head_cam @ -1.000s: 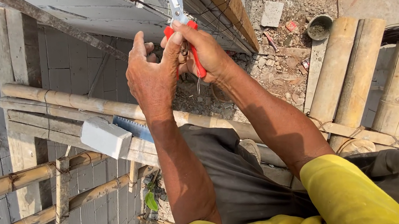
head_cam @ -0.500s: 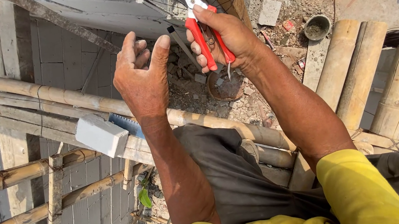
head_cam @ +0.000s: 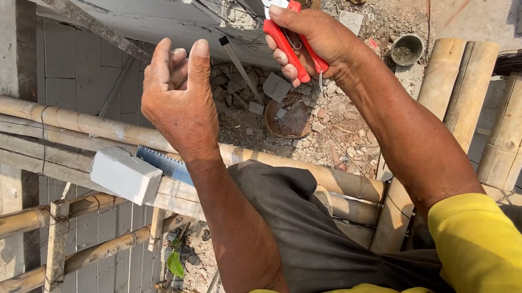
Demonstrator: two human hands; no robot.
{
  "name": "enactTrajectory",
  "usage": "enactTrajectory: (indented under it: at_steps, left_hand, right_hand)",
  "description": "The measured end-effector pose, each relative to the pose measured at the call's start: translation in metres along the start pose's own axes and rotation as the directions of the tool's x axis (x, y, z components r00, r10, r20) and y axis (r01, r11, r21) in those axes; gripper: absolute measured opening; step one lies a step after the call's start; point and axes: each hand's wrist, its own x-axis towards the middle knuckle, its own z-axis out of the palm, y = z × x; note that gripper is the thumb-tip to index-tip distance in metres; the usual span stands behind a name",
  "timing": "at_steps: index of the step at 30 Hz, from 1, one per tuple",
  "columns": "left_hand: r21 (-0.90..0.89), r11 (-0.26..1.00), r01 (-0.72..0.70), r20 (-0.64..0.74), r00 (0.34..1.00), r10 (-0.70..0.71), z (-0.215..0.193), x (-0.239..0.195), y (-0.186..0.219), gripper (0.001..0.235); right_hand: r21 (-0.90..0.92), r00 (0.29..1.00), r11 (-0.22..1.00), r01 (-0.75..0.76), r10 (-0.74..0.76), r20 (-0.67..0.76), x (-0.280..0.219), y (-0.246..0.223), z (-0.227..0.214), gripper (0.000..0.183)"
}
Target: The person uses red-handled pliers to cut thin metal wire attached to a vertical metal frame. The person holds the frame with one hand and repeatedly cuts wire segments with the pliers in the other hand.
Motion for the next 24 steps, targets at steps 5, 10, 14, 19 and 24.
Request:
enactTrajectory:
  at_steps: [5,10,14,19,24]
  left_hand:
    - [-0.001,0.999,-0.043,-0.004,0.999,0.043,0.003,-0.002,-0.002,0.067]
    - [0.004,1.0,-0.022,-0.003,1.0,0.022,0.008,-0.002,0.003,0.068]
    - [-0.025,0.995,-0.097,-0.023,0.995,0.096,0.018,0.001,-0.013,0.07]
    - [-0.032,0.991,-0.13,-0.06,0.99,0.128,0.036,0.004,-0.027,0.069]
    - [-0.073,0.99,-0.12,-0.074,0.991,0.115,0.045,0.004,-0.018,0.066]
  right_hand:
    - [-0.237,0.992,0.964,-0.12,0.106,-0.072,-0.017,-0.037,0.001,0.047]
    - [-0.372,0.983,0.911,-0.18,0.153,-0.103,-0.025,-0.065,0.003,0.047]
    - [-0.51,0.981,0.838,-0.195,0.152,-0.124,-0.031,-0.075,0.0,0.043]
    - [-0.913,0.917,-0.138,-0.384,-0.175,-0.36,-0.05,-0.061,0.018,0.057]
    - [-0.839,0.879,-0.435,-0.328,-0.466,-0.102,-0.055,-0.041,0.015,0.06]
